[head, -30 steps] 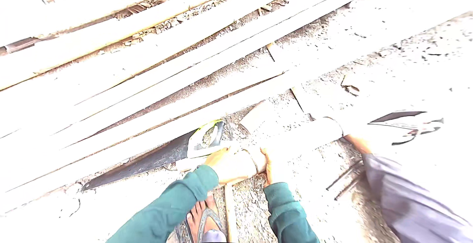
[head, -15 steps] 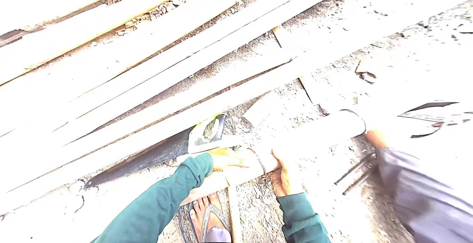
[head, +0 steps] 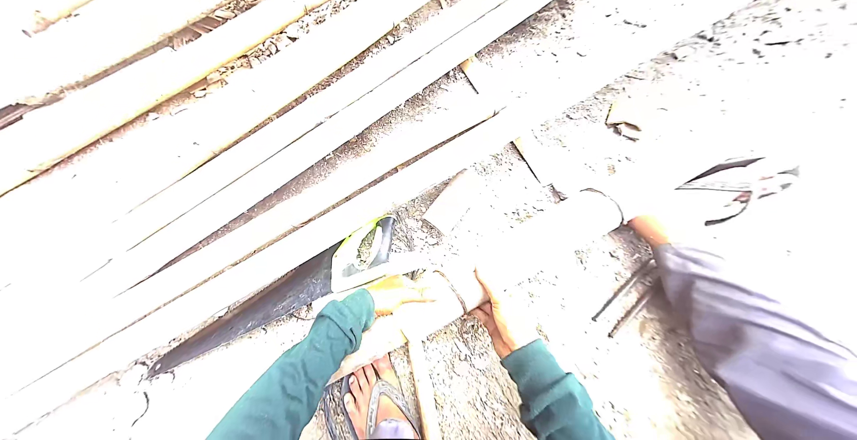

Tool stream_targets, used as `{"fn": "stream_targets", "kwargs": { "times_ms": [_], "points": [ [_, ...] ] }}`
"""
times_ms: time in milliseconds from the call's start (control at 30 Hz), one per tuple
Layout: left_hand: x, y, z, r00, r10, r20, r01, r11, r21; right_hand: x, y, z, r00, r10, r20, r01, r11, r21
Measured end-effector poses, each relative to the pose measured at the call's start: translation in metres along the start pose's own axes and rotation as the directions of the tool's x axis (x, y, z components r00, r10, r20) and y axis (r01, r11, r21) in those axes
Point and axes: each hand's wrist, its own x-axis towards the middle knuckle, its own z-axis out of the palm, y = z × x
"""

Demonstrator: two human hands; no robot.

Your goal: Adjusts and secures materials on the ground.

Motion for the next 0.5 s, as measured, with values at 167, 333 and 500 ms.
{"fn": "stream_targets", "kwargs": {
  "times_ms": [167,333,500],
  "points": [
    [0.004,-0.005,0.002,1.0,-0.014,-0.019,0.013,1.0,-0.017,-0.02,0.015,-0.061,0.976,-0.066,0.206,0.128,0.945,-0.301],
    [0.004,-0.005,0.002,1.0,-0.004,-0.03,0.005,1.0,0.026,-0.029,0.052,-0.067,0.718,-0.519,0.464,0.668,0.327,-0.668],
    [0.007,-0.005,0.003,0.998,0.003,-0.061,0.0,0.999,0.04,-0.028,0.061,-0.031,0.75,-0.586,0.307,0.558,0.313,-0.768]
  ]
}}
